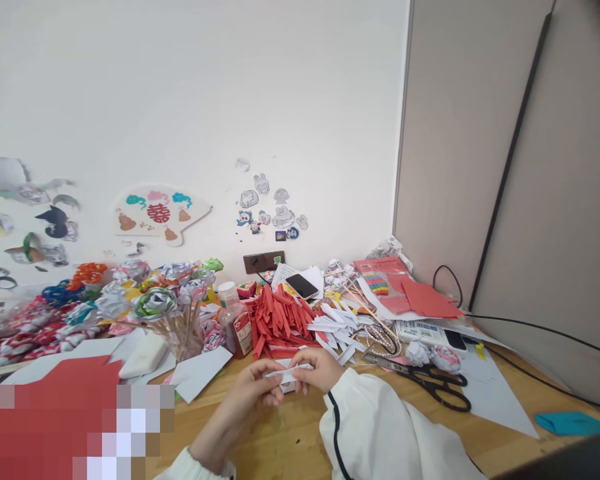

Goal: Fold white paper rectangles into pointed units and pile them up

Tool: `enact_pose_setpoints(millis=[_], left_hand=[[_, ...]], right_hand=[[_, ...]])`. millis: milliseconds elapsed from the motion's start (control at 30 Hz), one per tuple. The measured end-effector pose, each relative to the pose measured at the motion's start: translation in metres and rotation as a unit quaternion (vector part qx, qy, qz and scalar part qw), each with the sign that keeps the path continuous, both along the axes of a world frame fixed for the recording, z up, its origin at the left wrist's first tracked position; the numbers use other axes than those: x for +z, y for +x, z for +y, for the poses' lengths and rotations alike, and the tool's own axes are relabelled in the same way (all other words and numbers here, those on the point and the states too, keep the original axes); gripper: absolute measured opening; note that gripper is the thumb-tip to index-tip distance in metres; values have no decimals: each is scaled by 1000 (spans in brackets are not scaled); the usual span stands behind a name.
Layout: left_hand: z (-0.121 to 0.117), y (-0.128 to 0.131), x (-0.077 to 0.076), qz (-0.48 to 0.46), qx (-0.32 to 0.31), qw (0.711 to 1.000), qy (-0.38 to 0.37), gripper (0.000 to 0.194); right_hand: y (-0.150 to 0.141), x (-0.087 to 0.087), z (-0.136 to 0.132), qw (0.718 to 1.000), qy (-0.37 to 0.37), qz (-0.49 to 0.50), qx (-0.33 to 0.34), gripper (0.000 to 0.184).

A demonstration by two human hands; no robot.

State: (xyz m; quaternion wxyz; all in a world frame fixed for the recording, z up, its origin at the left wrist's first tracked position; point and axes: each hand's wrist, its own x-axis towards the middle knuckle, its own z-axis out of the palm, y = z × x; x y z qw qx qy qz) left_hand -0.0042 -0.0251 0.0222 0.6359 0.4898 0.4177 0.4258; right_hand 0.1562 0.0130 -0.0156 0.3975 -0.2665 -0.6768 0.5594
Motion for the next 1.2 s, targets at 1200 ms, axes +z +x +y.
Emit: enact_pose_setpoints(millis=[1200], left_hand=[[6,-4,2,168,130,947,241,14]], right_hand=[[1,6,1,985,105,-6,-133,22]])
